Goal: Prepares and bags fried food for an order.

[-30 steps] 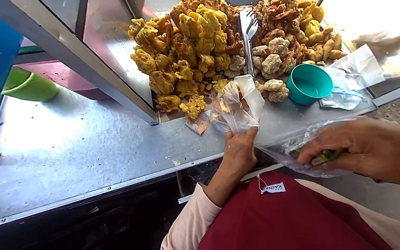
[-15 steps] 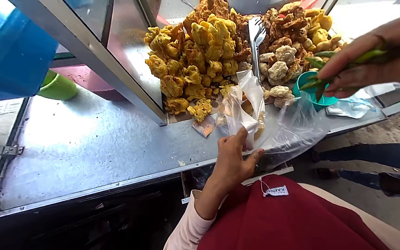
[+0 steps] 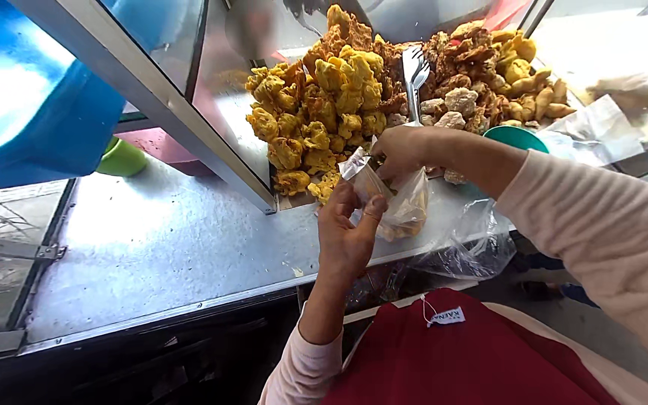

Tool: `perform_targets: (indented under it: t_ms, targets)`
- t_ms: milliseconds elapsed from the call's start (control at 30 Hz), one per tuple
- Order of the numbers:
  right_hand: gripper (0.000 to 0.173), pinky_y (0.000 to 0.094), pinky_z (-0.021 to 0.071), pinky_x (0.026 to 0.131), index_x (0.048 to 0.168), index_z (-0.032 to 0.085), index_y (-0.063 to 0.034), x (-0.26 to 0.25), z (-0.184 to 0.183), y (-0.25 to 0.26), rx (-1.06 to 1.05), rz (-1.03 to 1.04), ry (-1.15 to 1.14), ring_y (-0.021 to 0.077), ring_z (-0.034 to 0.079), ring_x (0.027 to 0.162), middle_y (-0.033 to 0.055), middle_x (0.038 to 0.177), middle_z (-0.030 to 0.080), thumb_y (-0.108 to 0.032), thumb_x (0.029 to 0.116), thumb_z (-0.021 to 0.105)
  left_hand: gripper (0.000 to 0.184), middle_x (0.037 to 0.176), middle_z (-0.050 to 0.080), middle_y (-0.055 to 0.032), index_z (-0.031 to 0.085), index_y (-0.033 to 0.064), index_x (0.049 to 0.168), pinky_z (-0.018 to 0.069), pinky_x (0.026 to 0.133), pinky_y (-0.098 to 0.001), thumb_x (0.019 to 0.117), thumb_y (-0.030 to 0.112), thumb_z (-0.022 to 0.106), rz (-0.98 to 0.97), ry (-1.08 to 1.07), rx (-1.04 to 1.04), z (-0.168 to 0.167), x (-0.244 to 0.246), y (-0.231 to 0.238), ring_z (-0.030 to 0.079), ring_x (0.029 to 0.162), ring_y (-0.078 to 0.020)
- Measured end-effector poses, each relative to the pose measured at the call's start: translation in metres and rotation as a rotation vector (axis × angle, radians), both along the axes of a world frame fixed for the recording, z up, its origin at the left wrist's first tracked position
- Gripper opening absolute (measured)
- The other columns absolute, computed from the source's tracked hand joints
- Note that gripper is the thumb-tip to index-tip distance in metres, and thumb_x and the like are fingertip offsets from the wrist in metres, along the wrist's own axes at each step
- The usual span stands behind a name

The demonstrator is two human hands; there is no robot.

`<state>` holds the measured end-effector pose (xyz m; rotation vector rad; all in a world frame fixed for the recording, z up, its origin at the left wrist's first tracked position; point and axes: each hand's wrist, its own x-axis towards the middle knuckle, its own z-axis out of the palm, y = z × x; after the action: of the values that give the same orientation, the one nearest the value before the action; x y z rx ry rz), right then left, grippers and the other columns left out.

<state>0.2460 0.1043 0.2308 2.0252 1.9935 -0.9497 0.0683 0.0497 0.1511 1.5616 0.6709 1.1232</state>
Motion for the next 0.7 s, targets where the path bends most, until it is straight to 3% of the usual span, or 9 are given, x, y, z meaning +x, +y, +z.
perform_targets:
  t_ms: [100,167,233,300,433,533,633,667,700]
  targets:
    - [0.035,0.0618,0.0443,0.102,0.133,0.067,-0.0037,0.005,0.011,-0.003,0.021,0.125,-0.117,0.0397,0.061,0.122,0.0226,0.125,0.067,-0.016,0.1001,0.068,0.019,0.096,0.066,0.002,0.06,0.0031,0.113,0.0592,0.082,-0.0275,0.0949,0.004,0.062,-0.001,-0.042,-0.012,0.001,-0.003,0.009,0.067,0.086,-0.0061]
    - [0.03,0.0612,0.0443,0.102,0.126,0.071,-0.003,0.007,0.018,-0.008,0.064,0.148,-0.167,0.041,0.06,0.121,0.0226,0.123,0.067,-0.012,0.0981,0.07,0.015,0.09,0.064,0.0044,0.058,0.0072,0.109,0.0586,0.078,-0.0252,0.0949,0.002,0.061,-0.009,-0.051,-0.015,0.006,-0.001,0.014,0.066,0.08,-0.0053]
    - [0.021,0.0599,0.0462,0.098,0.116,0.075,-0.0017,0.014,0.02,-0.009,0.098,0.186,-0.193,0.0399,0.062,0.115,0.0213,0.116,0.069,-0.013,0.098,0.07,0.025,0.091,0.066,0.0051,0.059,0.0063,0.12,0.0582,0.077,-0.0232,0.0957,0.001,0.06,-0.038,-0.051,-0.013,0.012,0.004,0.018,0.067,0.08,-0.0044]
    - [0.022,0.0572,0.048,0.095,0.112,0.076,-0.0018,0.023,0.025,-0.011,0.095,0.262,-0.187,0.0362,0.065,0.108,0.019,0.109,0.071,-0.017,0.1025,0.064,0.025,0.091,0.066,0.0049,0.058,0.0068,0.119,0.0581,0.076,-0.0228,0.0958,0.0,0.06,-0.064,-0.041,-0.009,0.018,0.008,0.024,0.067,0.079,-0.0044]
    - [0.047,0.0461,0.0452,0.069,0.09,0.068,-0.0012,0.054,0.045,-0.033,0.214,0.357,-0.119,0.0232,0.059,0.073,0.0091,0.075,0.058,-0.035,0.1119,0.043,0.029,0.084,0.066,0.0083,0.056,0.006,0.118,0.0587,0.076,-0.0231,0.092,-0.007,0.059,-0.068,-0.091,-0.042,0.036,0.023,0.043,0.067,0.076,-0.0042]
    - [0.05,0.0399,0.0449,0.06,0.087,0.069,-0.0058,0.078,0.062,-0.05,0.271,0.299,-0.12,0.0152,0.055,0.061,0.003,0.067,0.057,-0.044,0.1097,0.046,0.033,0.082,0.065,0.0083,0.055,0.0046,0.12,0.0589,0.075,-0.0229,0.09,-0.009,0.059,-0.112,-0.095,-0.039,0.06,0.044,0.056,0.067,0.074,-0.0047]
    - [0.017,0.0433,0.0489,0.069,0.097,0.07,-0.0049,0.098,0.073,-0.065,0.32,0.349,-0.186,0.0196,0.061,0.073,0.0067,0.079,0.063,-0.021,0.1014,0.066,0.034,0.082,0.064,0.0086,0.056,0.006,0.119,0.0588,0.073,-0.0226,0.088,-0.008,0.059,-0.183,-0.027,0.034,0.092,0.067,0.062,0.066,0.073,-0.0047]
    - [0.007,0.0426,0.0493,0.069,0.098,0.07,-0.0057,0.105,0.079,-0.074,0.382,0.33,-0.185,0.0193,0.061,0.074,0.0063,0.081,0.064,-0.011,0.0981,0.066,0.036,0.083,0.065,0.0098,0.057,0.0075,0.12,0.0587,0.073,-0.0219,0.0878,-0.007,0.058,-0.209,0.0,0.071,0.103,0.074,0.065,0.066,0.074,-0.0037]
    - [0.008,0.0395,0.0494,0.069,0.1,0.071,-0.0058,0.113,0.086,-0.088,0.482,0.284,-0.14,0.0172,0.06,0.073,0.0051,0.081,0.065,-0.005,0.0944,0.065,0.033,0.085,0.065,0.0111,0.059,0.0106,0.117,0.0577,0.072,-0.0208,0.0878,-0.005,0.058,-0.241,0.025,0.124,0.114,0.082,0.068,0.065,0.075,-0.0024]
